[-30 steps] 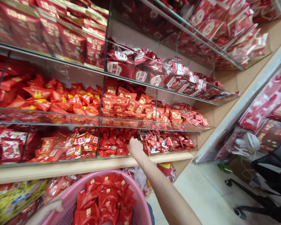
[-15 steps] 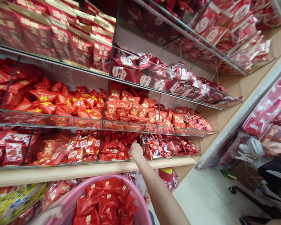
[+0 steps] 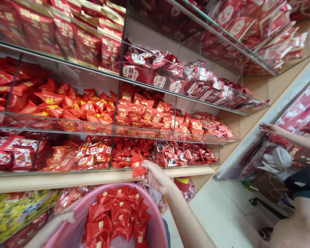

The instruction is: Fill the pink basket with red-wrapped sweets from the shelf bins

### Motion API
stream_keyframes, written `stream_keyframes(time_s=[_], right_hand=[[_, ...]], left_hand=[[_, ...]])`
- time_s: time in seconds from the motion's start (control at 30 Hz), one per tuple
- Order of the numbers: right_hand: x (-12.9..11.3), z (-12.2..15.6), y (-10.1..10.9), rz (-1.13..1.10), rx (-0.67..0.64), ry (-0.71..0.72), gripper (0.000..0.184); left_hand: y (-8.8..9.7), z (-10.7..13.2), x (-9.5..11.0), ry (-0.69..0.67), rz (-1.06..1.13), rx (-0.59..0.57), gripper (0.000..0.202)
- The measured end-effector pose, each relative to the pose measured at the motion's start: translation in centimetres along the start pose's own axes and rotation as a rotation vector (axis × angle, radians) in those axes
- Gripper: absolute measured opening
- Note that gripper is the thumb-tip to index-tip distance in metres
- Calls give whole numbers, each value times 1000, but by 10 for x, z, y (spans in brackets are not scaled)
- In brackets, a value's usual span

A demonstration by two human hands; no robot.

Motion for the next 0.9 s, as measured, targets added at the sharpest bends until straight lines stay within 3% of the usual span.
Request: stream_keyframes(time_s=[0.07,0.13,0.2,0.3,0.37,0.5,0.63,0.77,0.9], right_hand=[[25,17,-17,-353,-80,-64,15],[52,31,-29,-514,-66,-121,17],[79,42,-39,-579,-23,-158,26],[115,51,-56,-591,-15,-183,32],[131,53,-67,-553,-72,-184,36],[141,53,-75,-446,-146,-147,42],[141,59,-71,-342,-103,-162,42],[144,63,-75,-247,-107,-153,41],[150,66,-83,-253,-162,-113,42]], left_hand=[[-1,3,9,-45,-73,-10,48],[1,4,20,-122,-156,11,47],[2,0,28,-194,-211,-5,47],[-1,-13,33,-309,-231,-117,45],[9,-22,39,-403,-258,-48,43],[15,-22,44,-480,-312,63,46],[7,-10,37,-433,-242,106,38],[13,-5,27,-421,-235,167,37],[23,-2,21,-455,-283,151,41]])
Point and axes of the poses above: each hand's wrist, its own z-axis away from the middle knuckle, its own y-axis out of the back of the hand, x = y × z, the point moved 10 cm from there along -z, towards the middle knuckle, and after that the axes turned 5 degrees about z, right-handed, at the moved point
